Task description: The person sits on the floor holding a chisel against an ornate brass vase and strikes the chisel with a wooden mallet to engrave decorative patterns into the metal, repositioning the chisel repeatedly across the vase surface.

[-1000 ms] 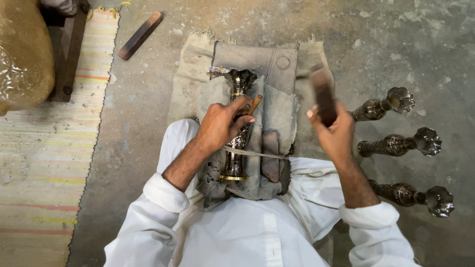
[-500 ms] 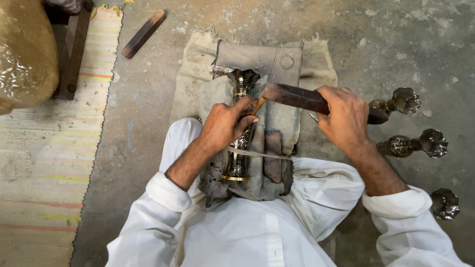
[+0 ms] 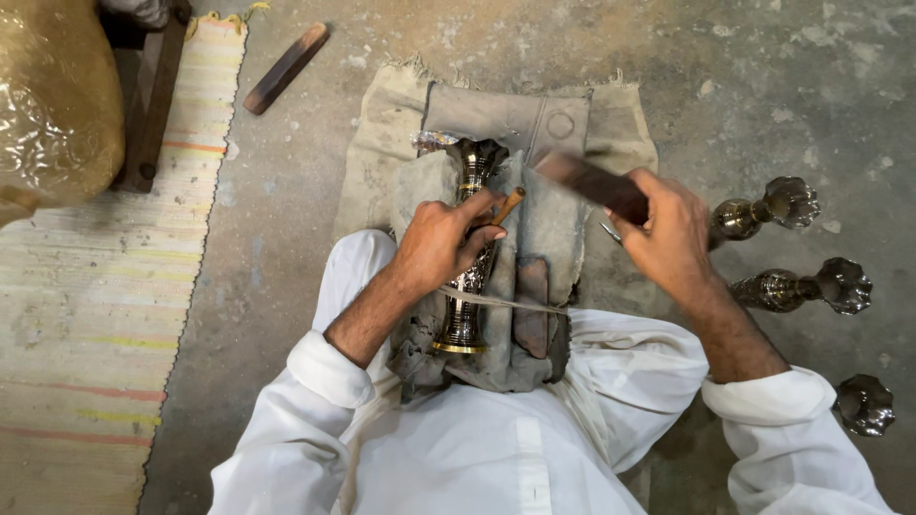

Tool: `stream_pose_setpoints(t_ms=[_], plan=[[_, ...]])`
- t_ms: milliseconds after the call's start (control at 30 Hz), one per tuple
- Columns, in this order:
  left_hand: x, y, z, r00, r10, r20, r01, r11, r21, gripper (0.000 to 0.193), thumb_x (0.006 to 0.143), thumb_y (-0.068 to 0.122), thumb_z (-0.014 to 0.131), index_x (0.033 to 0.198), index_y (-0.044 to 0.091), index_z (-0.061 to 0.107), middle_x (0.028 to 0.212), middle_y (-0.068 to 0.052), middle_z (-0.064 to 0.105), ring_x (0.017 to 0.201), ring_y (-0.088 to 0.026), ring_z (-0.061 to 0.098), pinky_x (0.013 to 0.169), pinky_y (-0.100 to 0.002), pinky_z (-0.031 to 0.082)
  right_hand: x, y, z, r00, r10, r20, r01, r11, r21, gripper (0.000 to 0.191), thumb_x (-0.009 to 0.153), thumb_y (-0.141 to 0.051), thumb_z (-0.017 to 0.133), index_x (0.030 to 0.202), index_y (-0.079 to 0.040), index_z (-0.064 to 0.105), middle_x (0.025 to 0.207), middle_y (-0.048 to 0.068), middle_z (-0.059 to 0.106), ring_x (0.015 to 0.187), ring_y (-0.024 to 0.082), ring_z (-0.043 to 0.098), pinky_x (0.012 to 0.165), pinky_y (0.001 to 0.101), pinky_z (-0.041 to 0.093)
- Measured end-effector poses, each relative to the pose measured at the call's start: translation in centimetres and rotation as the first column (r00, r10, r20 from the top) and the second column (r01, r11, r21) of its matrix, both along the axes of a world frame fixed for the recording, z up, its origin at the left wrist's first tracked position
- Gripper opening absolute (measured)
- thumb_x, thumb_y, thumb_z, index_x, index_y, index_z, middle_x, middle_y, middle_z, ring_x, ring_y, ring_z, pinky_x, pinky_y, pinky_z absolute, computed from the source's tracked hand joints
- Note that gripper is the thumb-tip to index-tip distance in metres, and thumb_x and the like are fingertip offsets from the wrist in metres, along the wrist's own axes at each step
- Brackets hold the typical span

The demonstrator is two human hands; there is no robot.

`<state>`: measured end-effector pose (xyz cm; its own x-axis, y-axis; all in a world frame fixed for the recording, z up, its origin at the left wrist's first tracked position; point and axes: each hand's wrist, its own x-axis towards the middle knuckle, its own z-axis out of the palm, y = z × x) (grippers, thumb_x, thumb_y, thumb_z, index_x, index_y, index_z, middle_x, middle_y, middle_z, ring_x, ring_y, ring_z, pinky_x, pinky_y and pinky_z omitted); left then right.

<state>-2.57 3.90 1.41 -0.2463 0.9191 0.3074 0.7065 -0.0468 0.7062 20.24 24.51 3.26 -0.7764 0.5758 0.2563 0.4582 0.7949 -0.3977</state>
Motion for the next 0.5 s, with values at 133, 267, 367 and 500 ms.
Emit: stream_pose_setpoints(t_ms=[133,267,367,500], plan=[[-0.02,0.01,0.04,1.0,0.007,0.006,-0.007,1.0,-0.001,0.036,0.095,0.026,0.075,0.123,0.009,0.063,0.079,-0.015,0.075,0.07,-0.038,0.072,0.062,-0.045,0.056,0.04,0.3,-0.54,0.999,-0.051,0.017,0.052,0.996,-0.069,0.024,0.089,-0.013,0.079,0.107,-0.004,0.067,0.086,0.012,0.067,0.074,0.026,0.065,0.069,0.0421,0.048],[-0.08,0.12,0.02,1.0,0.007,0.009,-0.006,0.997,-0.071,0.037,0.094,0.028,0.076,0.123,0.009,0.063,0.077,-0.015,0.074,0.067,-0.037,0.072,0.062,-0.045,0.056,-0.21,0.5,-0.69,0.997,-0.055,-0.045,0.048,0.988,-0.149,0.025,0.088,-0.014,0.078,0.107,-0.004,0.064,0.087,0.009,0.066,0.076,0.022,0.065,0.067,0.038,0.051],[-0.16,0.08,-0.02,1.0,-0.02,0.007,0.02,1.0,0.012,0.036,0.094,0.026,0.075,0.123,0.008,0.063,0.082,-0.014,0.076,0.072,-0.035,0.074,0.062,-0.044,0.057,-0.36,0.32,-0.45,1.0,0.008,0.003,-0.008,1.0,0.005,0.021,0.085,-0.01,0.078,0.101,-0.005,0.066,0.082,0.008,0.067,0.076,0.023,0.065,0.069,0.0404,0.05],[-0.16,0.08,0.01,1.0,-0.025,0.008,0.025,1.0,-0.005,0.036,0.094,0.025,0.076,0.123,0.008,0.063,0.08,-0.015,0.075,0.072,-0.036,0.074,0.063,-0.044,0.057,-0.34,-0.18,0.29,0.986,-0.095,-0.135,0.051,0.955,-0.293,0.027,0.089,-0.015,0.078,0.106,-0.005,0.06,0.084,0.006,0.069,0.078,0.019,0.068,0.07,0.038,0.051]])
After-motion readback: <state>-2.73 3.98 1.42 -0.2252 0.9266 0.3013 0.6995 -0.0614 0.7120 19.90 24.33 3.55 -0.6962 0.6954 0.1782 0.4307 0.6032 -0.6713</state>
